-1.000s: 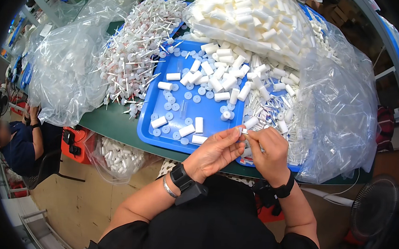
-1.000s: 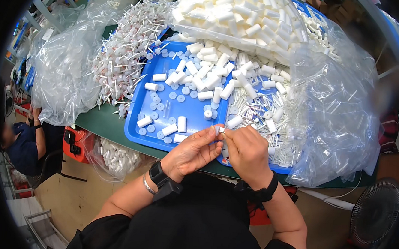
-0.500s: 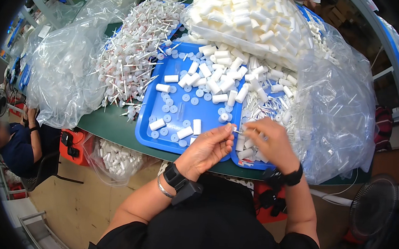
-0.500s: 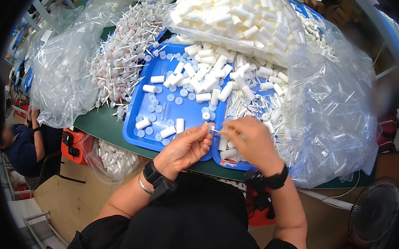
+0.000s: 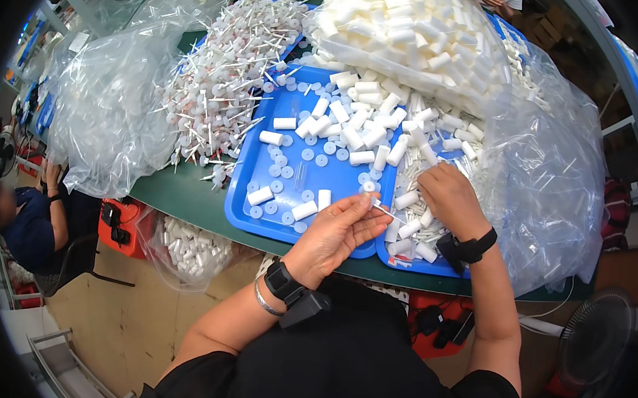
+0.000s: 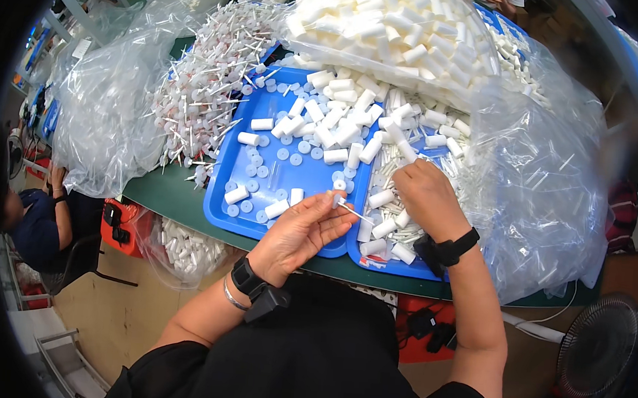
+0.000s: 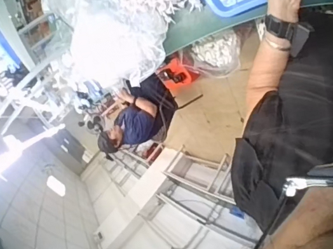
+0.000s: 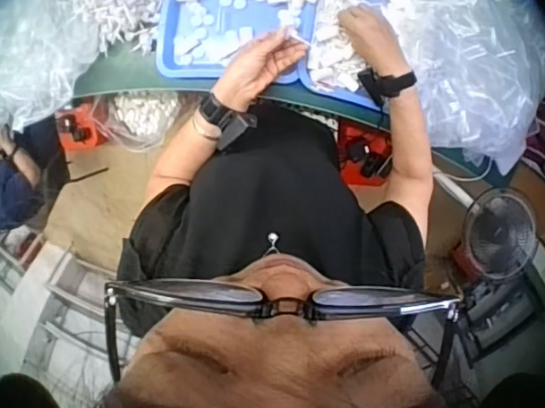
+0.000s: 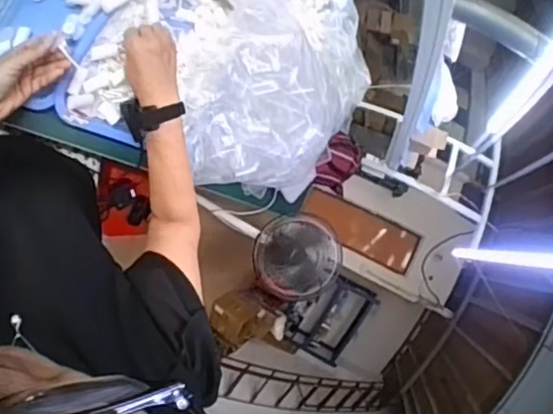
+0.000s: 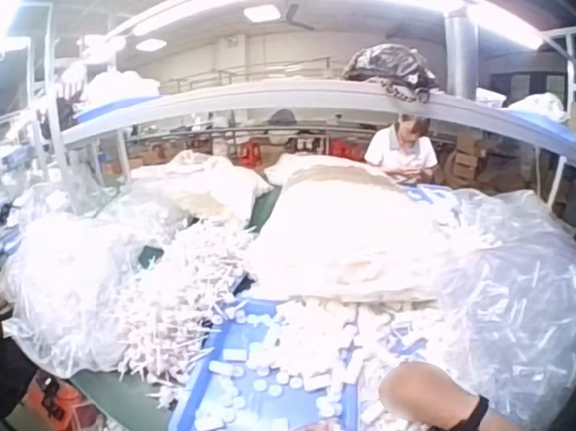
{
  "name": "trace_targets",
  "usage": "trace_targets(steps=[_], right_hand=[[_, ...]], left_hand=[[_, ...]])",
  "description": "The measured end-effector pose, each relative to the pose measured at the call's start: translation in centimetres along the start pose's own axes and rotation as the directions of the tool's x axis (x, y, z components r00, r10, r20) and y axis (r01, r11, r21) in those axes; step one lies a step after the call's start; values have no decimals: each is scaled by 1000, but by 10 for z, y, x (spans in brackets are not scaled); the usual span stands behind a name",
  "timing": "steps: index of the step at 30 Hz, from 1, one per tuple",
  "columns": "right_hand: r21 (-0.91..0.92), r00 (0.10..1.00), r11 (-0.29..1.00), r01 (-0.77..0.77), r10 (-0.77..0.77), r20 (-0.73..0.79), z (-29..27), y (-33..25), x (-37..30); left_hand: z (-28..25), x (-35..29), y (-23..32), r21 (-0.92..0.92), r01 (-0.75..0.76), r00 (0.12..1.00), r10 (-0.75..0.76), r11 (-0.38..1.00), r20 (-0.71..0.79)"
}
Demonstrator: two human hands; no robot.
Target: The person repeatedly picks up small white cylindrical plastic pieces and thin white sticks from a blue tray. They insert the sticks into the center of the cylinders one by one and place the assembled units back onto the tray. The process is continuous and repetitive throughout the clip.
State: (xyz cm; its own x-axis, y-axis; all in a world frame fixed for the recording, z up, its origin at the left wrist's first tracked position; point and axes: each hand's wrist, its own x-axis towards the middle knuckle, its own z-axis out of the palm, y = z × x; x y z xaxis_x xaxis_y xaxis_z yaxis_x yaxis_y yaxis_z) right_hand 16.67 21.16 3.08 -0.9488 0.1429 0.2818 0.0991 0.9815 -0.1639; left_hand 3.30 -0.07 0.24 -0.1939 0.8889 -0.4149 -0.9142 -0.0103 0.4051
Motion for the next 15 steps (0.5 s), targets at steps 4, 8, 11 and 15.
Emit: trace_targets(steps=[4, 8, 11, 15], right_hand=[[251, 980, 949, -189, 199, -15, -19, -23, -6], [368, 989, 922, -124, 144, -27, -31, -51, -12], [326, 990, 939, -107, 130, -50, -35, -56, -14], [306, 991, 949, -80, 110, -82, -39, -60, -15]], left_hand=[[1, 1, 1, -11, -37, 999, 36, 999, -4], [2, 3, 0, -36, -87, 996, 87, 996, -22], [5, 2, 2, -52, -110, 994, 109, 993, -29], [8, 1, 2, -41, -126, 991, 125, 991, -43]])
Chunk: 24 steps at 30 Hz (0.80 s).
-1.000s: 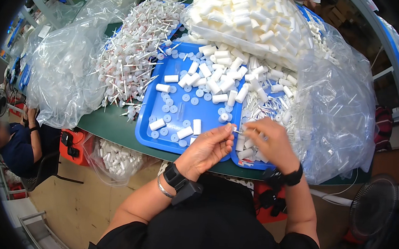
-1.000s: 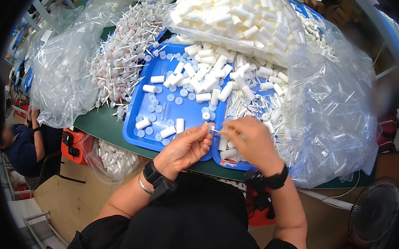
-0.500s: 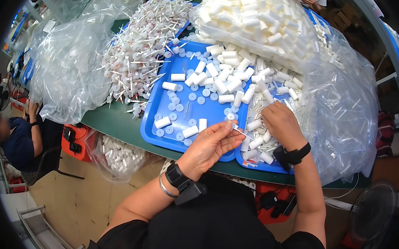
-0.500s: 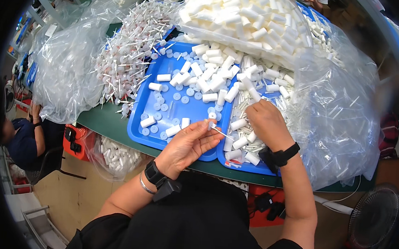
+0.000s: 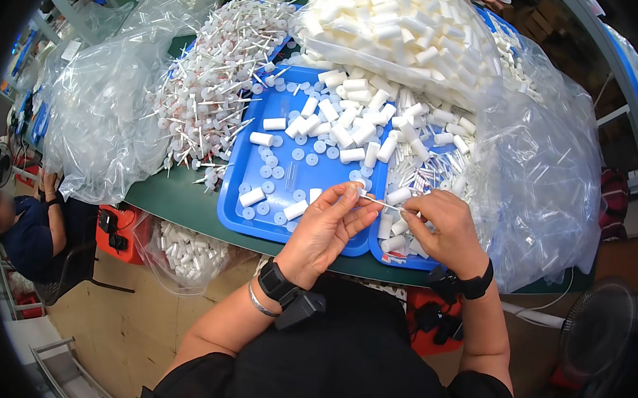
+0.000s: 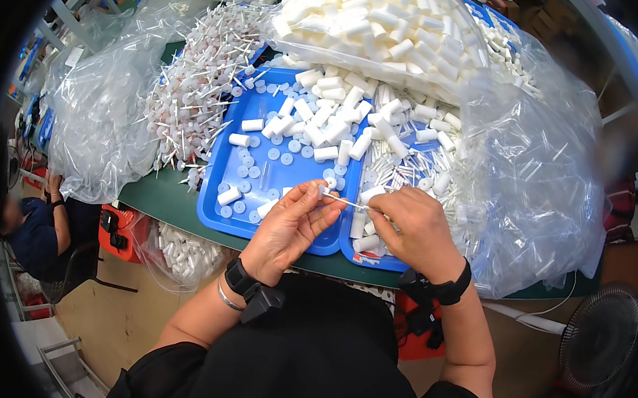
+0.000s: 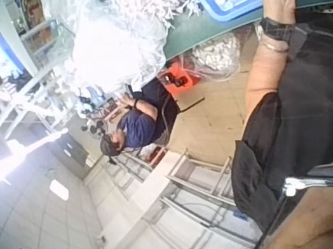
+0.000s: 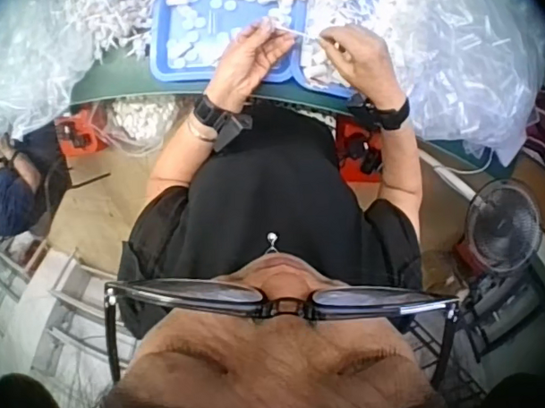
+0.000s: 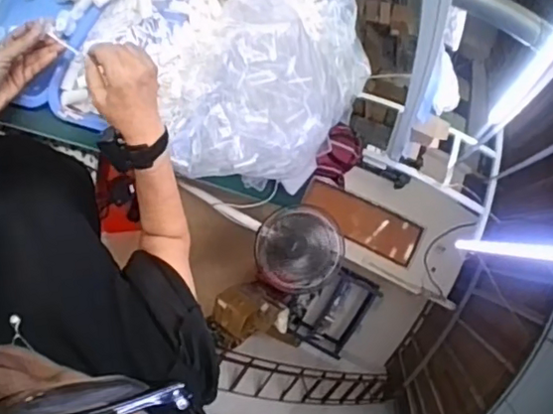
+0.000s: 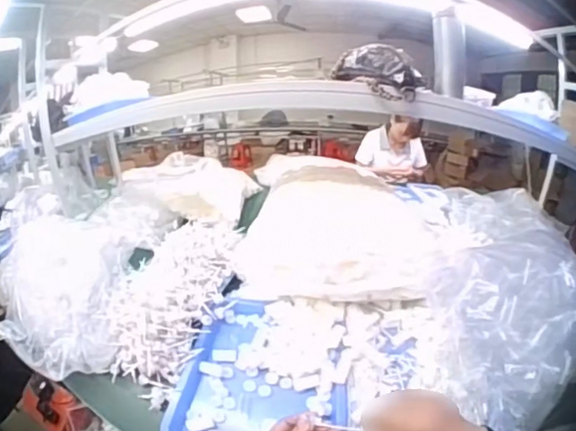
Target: The person repeatedly picks up small white cylindrical plastic pieces and thin white sticks from a blue tray. They insert the sticks into the center of the cylinders one by one and place the assembled units back onto the tray. The process is continuous and repetitive throughout the clip.
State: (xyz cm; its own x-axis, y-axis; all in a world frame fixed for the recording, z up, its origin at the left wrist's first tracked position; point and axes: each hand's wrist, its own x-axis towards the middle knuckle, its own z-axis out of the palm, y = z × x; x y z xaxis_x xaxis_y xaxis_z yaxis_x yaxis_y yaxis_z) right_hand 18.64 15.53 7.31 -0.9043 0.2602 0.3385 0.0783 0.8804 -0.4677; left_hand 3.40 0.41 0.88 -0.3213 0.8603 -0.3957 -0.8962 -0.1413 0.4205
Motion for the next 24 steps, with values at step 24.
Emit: trace_targets(steps=[24], right_hand=[[634, 754, 410, -656, 399, 523, 17, 1, 2]], left_hand=[[-3, -6, -5, 185, 52, 992, -72, 981, 103]])
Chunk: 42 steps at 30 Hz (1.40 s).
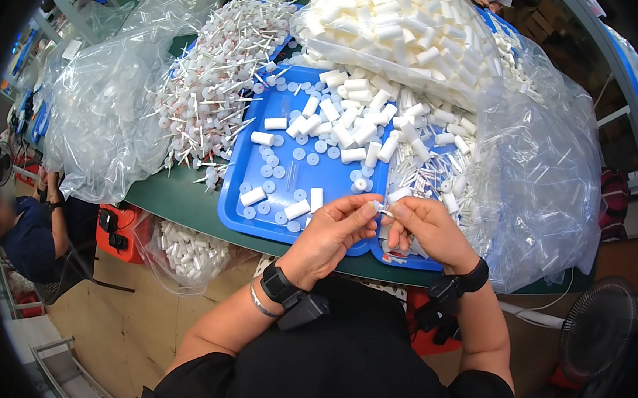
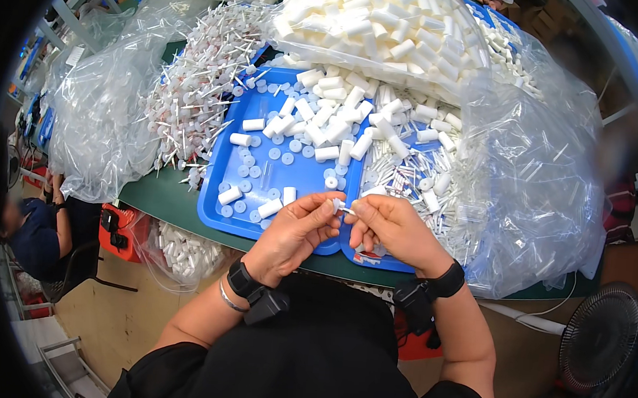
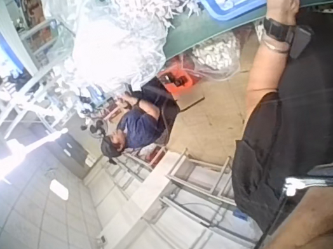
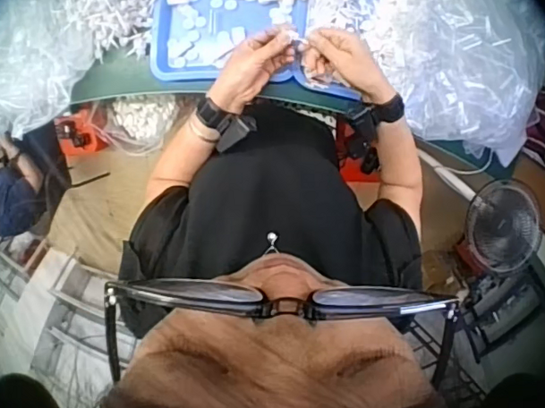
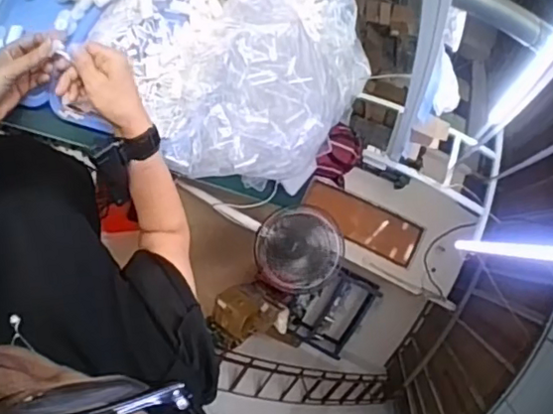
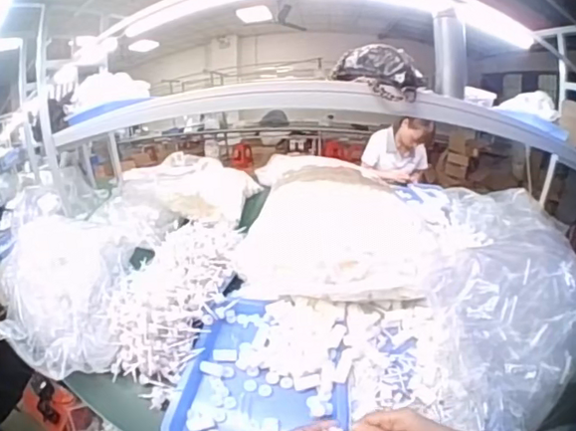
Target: The person repeatedly picks up small white cylindrical plastic pieces and thin white sticks from a blue tray. They insert the sticks into the center of the cylinders one by one and place the assembled units back onto the tray. The process is continuous and repetitive throughout the clip.
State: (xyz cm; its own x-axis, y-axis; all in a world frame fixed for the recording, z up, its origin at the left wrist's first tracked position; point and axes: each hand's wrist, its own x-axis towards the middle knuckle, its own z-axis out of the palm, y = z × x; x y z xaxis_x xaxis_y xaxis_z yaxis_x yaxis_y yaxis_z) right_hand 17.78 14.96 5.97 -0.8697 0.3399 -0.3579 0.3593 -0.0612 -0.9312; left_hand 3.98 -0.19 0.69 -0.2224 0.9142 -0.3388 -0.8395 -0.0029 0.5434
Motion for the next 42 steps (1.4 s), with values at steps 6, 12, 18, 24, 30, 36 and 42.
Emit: trace_targets(steps=[6, 12, 18, 24, 30, 36, 42], right_hand=[[-659, 825, 628, 415, -565, -19, 18, 10, 0], [-781, 730, 435, 448, -682, 39, 19, 6, 1], [-774, 698, 428, 467, -716, 26, 16, 6, 3], [-622, 813, 684, 381, -568, -126, 31, 12, -3], [-449, 880, 847, 286, -417, -227, 38, 15, -6], [-599, 853, 723, 345, -507, -121, 25, 15, -3], [-556, 886, 770, 312, -447, -121, 16, 1, -7]], left_hand=[[-1, -1, 1, 7, -3, 998, 3, 1000, -57], [6, -4, 1, 218, -76, 991, 99, 973, -95], [5, -4, 0, 258, -93, 989, 120, 962, -88], [2, -1, -8, 86, -100, 992, 106, 991, -72], [-1, 1, -11, -60, -61, 997, 57, 996, -61], [-1, -2, 1, 40, 14, 999, -13, 999, -45], [-2, -4, 55, 367, -173, 977, 205, 914, -50]])
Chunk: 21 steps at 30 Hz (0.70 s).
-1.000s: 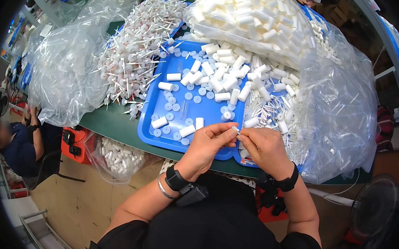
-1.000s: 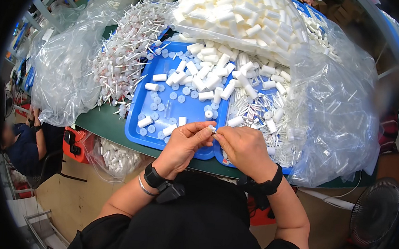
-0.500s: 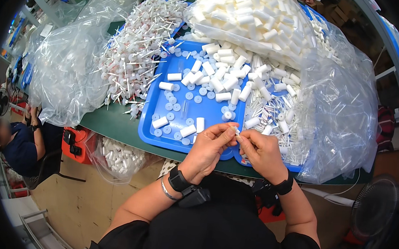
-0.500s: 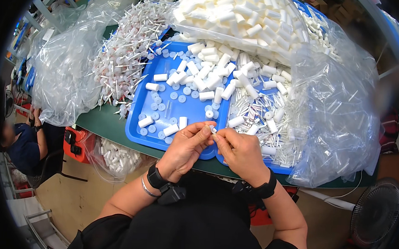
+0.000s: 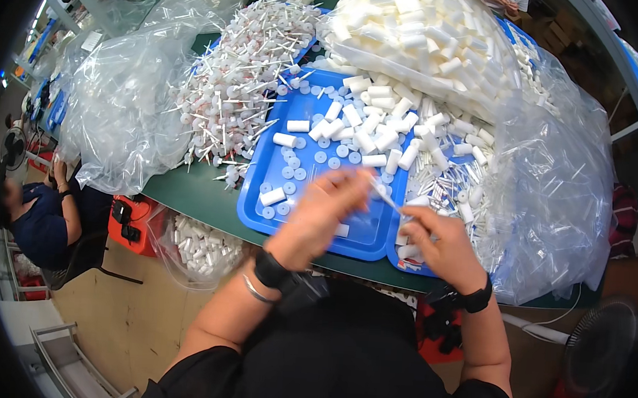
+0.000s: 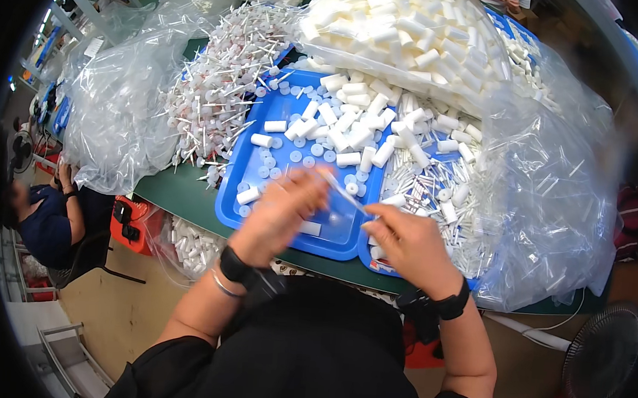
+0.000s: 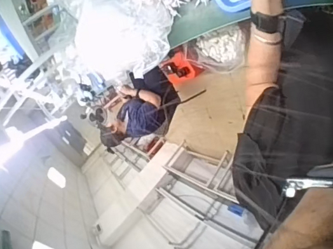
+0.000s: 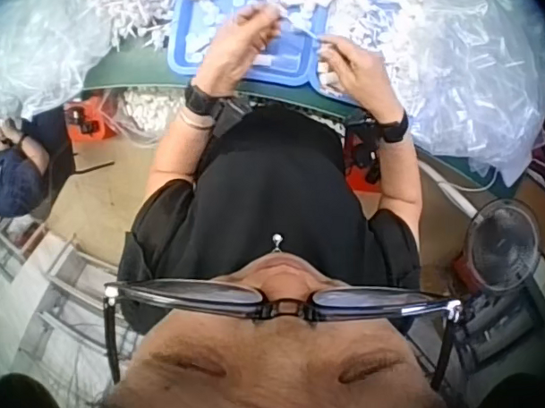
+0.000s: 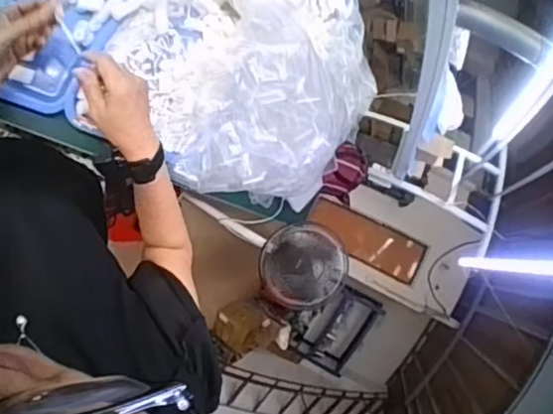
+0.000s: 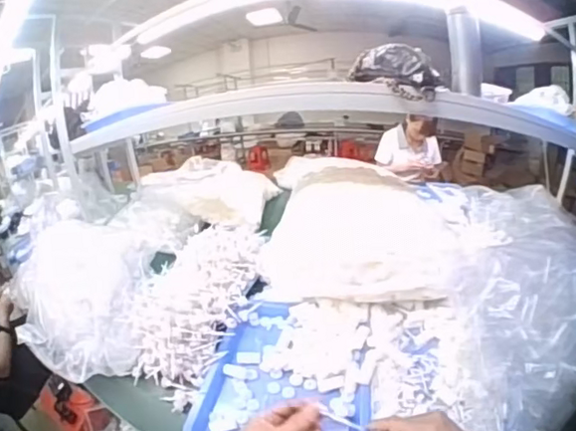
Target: The person repeatedly picks up small white cylindrical plastic pieces and thin white sticks from a blue tray. They insert the sticks into the center of the cylinders one by one and place the assembled units back onto the tray. The process is continuous and repetitive throughout the clip.
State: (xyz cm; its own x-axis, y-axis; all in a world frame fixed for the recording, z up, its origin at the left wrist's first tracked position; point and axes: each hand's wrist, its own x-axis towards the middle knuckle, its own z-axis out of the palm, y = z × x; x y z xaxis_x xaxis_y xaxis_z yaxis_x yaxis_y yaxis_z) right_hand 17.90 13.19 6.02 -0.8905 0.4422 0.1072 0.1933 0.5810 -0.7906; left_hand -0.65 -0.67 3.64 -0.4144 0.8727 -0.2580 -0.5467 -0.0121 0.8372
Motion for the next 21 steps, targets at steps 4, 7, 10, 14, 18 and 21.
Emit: trace_targets(steps=[4, 7, 10, 14, 18, 21], right_hand=[[-130, 976, 986, -105, 78, -202, -44, 21, 3], [-365, 956, 915, -173, 67, -284, -69, 48, 1], [-494, 971, 867, -61, -63, -231, -76, 63, 5], [-627, 990, 779, 8, -94, -104, -67, 68, 20], [-696, 990, 718, -3, -98, -105, -61, 76, 37], [-791, 991, 612, -26, -90, -102, -60, 92, 54]], left_hand=[[-94, 47, 70, -340, -373, 928, 335, 864, -165], [-94, 47, 102, -345, -408, 894, 294, 845, -338], [-76, 43, 79, -239, -326, 939, 284, 915, -196], [-31, 28, 25, 406, -164, 986, 157, 899, 50], [-20, 19, -12, 911, -378, 889, 338, 165, 307], [-13, 12, -25, 895, -437, 866, 307, 86, 394]])
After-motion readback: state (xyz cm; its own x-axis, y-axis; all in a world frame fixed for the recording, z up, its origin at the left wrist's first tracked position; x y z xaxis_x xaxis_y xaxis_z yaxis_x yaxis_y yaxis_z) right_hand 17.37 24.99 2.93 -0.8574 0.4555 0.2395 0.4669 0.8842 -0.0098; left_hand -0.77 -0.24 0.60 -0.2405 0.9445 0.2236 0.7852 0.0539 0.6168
